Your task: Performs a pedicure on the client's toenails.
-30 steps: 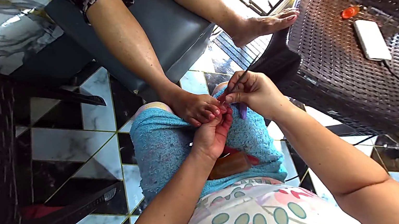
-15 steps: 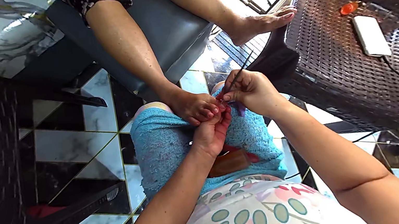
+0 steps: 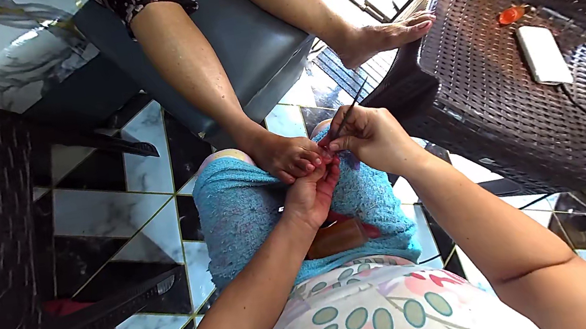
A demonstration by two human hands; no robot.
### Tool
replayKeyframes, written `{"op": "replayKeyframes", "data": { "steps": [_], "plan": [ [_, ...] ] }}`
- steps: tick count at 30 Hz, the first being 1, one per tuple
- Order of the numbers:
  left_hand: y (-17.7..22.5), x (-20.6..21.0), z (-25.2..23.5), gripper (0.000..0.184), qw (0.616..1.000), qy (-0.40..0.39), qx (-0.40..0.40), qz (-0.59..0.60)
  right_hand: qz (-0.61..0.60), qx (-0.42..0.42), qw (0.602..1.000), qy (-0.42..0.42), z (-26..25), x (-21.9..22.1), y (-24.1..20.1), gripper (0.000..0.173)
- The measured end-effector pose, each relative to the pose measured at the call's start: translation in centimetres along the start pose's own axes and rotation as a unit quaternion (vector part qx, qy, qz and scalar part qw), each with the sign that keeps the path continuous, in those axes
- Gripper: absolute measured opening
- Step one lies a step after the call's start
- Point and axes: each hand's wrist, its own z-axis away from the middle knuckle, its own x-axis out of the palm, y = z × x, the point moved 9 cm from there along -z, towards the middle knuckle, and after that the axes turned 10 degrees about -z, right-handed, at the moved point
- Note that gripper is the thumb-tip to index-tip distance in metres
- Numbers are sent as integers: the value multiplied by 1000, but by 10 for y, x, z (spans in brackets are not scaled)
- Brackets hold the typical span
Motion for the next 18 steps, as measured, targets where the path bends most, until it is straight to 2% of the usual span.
{"op": "replayKeyframes", "data": {
  "steps": [18],
  "plan": [
    [0, 0, 0, 19, 1000, 9, -2, -7, 63, -42, 997, -21, 4, 4, -13, 14]
  ]
}}
